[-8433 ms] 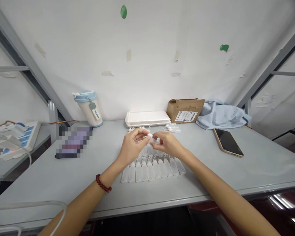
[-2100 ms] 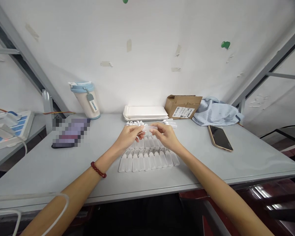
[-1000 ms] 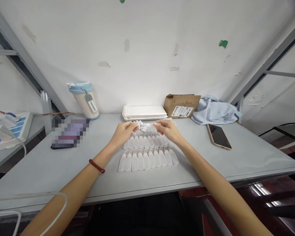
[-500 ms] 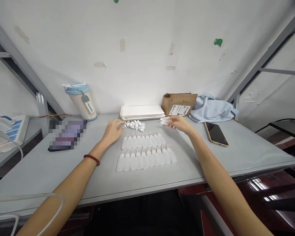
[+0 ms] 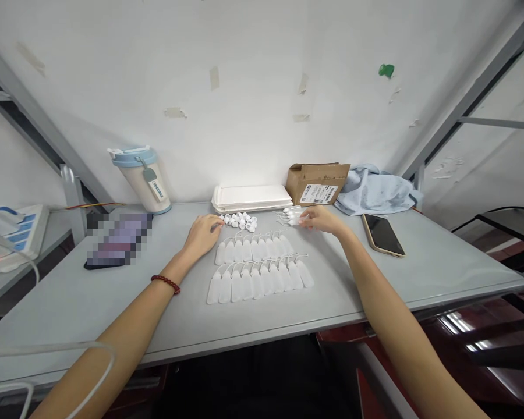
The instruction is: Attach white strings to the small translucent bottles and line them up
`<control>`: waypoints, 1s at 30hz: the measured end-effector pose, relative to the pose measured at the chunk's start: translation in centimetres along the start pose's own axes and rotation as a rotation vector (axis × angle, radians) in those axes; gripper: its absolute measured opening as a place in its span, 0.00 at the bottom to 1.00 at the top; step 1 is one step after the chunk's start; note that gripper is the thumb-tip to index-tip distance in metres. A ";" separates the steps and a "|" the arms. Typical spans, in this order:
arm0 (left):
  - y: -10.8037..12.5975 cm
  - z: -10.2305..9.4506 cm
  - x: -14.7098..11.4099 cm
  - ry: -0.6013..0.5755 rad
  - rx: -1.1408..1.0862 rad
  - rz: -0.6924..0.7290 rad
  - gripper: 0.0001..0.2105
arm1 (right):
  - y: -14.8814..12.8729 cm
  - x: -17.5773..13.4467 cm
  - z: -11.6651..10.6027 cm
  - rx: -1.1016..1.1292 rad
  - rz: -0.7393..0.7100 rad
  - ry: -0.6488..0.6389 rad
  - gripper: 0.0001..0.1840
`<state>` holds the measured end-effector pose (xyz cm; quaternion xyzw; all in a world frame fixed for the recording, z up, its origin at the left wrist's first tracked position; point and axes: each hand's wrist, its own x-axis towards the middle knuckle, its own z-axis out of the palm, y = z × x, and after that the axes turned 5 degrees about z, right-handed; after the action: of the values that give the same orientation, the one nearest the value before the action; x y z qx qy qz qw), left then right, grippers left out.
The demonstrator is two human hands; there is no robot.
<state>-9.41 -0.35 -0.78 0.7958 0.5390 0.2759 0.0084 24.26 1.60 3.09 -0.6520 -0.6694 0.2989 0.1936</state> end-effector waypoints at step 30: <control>0.0 0.1 0.1 -0.047 0.073 -0.061 0.12 | 2.5 1.6 0.0 -0.217 0.089 0.147 0.18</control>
<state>-9.39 -0.26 -0.82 0.7851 0.5723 0.2367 0.0005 26.04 3.13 1.20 -0.7181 -0.6524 0.1845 0.1571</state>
